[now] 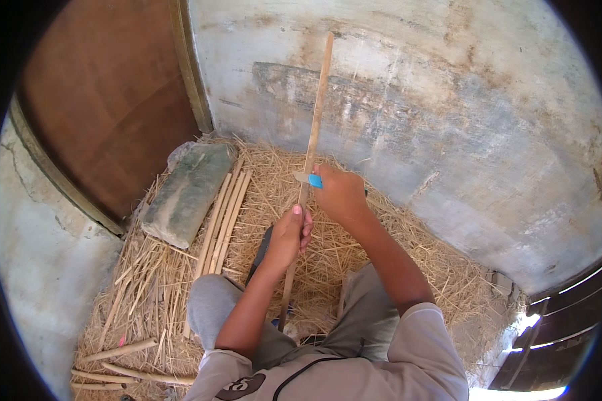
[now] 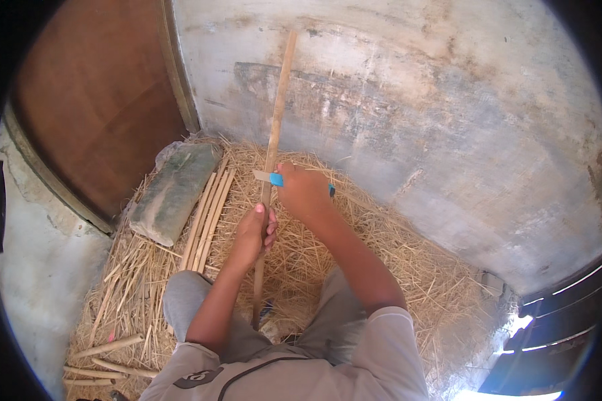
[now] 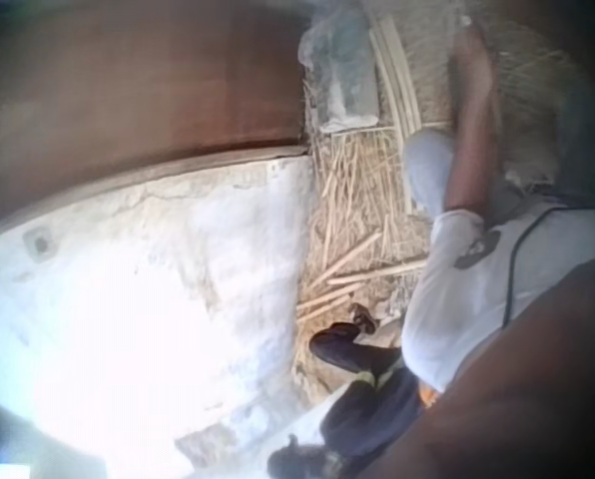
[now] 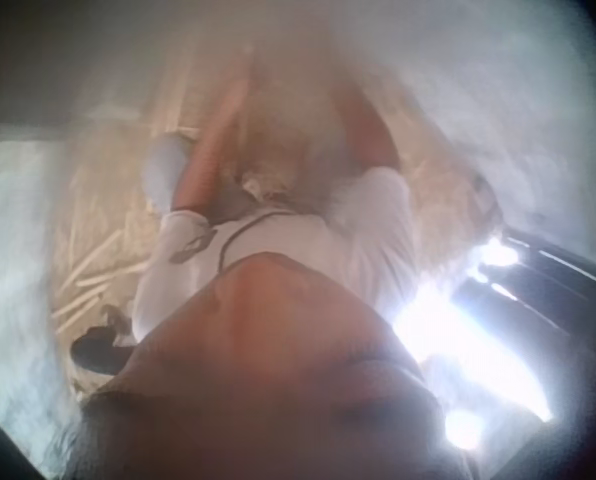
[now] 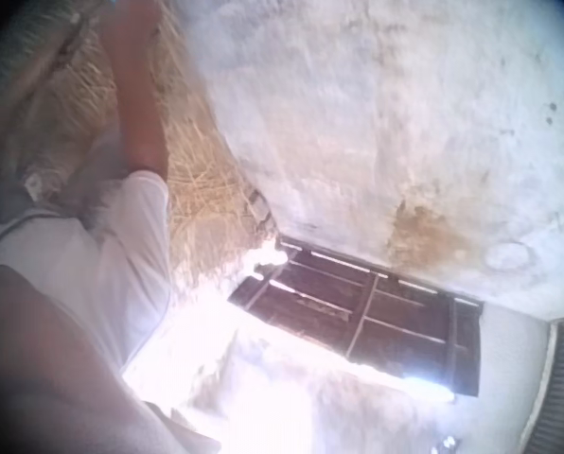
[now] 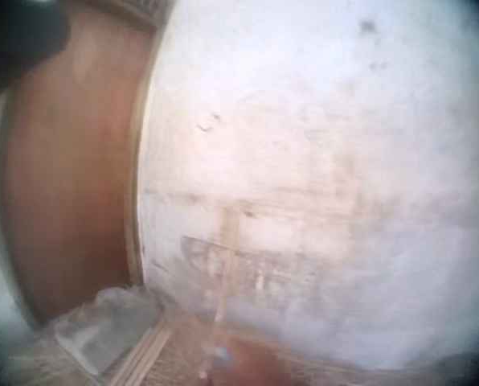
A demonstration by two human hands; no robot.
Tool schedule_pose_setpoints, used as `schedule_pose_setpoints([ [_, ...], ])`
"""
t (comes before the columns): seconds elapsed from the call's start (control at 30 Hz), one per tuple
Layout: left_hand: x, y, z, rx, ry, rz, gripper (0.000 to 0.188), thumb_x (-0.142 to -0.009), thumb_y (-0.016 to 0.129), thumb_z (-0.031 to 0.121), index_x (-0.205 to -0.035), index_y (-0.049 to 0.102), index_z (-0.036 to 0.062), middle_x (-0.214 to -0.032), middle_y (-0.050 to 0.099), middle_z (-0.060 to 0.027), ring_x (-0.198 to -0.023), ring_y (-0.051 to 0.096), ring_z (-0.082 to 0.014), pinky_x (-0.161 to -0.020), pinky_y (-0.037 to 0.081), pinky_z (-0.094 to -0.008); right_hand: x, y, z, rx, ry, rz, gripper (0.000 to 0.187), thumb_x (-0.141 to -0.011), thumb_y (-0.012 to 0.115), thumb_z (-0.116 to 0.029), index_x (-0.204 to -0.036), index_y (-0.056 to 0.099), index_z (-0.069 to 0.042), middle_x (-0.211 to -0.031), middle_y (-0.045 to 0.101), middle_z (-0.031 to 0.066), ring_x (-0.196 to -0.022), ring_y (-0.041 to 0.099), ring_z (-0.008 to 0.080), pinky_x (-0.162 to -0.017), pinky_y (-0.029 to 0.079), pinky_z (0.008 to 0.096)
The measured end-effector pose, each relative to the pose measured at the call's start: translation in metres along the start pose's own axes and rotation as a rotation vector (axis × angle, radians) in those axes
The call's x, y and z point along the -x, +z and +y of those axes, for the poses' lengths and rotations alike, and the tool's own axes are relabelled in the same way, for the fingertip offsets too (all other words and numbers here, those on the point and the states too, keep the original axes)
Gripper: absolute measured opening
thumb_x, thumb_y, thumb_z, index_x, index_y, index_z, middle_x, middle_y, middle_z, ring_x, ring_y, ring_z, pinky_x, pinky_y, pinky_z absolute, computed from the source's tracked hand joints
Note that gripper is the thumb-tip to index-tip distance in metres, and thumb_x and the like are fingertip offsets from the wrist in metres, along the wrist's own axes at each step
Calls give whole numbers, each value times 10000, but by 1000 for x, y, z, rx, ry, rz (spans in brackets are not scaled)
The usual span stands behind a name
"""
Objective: The person sits on a straw-covered floor and uses a small knife to shave a long, thin bamboo stick. They hold the stick against their leg and repeatedly scrape the blade along its length to remove the outer layer. The person occasionally switches to a larger knife to split the stick lengthwise before resuming the shaving process with the smaller knife.
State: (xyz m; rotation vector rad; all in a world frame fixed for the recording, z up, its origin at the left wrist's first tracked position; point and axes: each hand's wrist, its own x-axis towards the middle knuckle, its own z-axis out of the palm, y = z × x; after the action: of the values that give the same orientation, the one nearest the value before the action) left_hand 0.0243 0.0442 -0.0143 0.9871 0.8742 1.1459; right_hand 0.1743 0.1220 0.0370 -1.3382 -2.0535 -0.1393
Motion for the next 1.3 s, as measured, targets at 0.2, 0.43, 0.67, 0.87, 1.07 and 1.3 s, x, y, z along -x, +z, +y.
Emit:
schedule_pose_setpoints([
  [0.2,10,2,4,337,-111,-120,283,-1136,490,391,-1043,528,126,-735,495,21,-557,431,-70,-484,365,-239,-1,-2,7,20,-133,152,256,-1007,644,-236,-805,639,-79,-634,637,109,-541,636,312,-493,478,430],
  [0.43,24,15,1,99,12,-68,276,-1130,507,397,-1120,503,121,-664,474,30,-504,427,-62,-465,361,-243,-3,11,6,-274,-212,224,225,-927,745,-176,-762,637,-68,-644,647,109,-532,643,302,-502,491,400],
  [0.67,32,17,8,69,52,-81,340,-1134,483,423,-1219,513,96,-670,443,44,-509,413,-53,-470,366,-238,-14,10,-5,-261,-169,317,272,-950,732,-117,-711,608,-76,-634,631,104,-531,641,297,-500,487,381],
  [0.87,32,8,18,144,43,-84,338,-1132,495,408,-1240,520,89,-686,467,43,-516,424,-52,-473,371,-239,-33,6,-16,-71,7,347,213,-979,687,-157,-803,673,-40,-683,654,148,-572,646,336,-539,491,410],
  [1.07,55,56,10,26,6,-353,293,-1123,525,382,-1240,534,113,-747,470,50,-571,443,-41,-498,378,-221,-98,-77,68,-216,626,718,223,-972,660,-128,-833,721,35,-723,705,208,-614,664,293,-601,500,440],
  [1.3,4,79,102,-352,93,-394,315,-1101,560,415,-1150,537,104,-701,451,52,-545,430,-41,-489,369,-223,68,-83,140,-643,751,126,280,-962,648,-254,-797,509,-76,-626,531,42,-530,547,152,-492,428,352],
])
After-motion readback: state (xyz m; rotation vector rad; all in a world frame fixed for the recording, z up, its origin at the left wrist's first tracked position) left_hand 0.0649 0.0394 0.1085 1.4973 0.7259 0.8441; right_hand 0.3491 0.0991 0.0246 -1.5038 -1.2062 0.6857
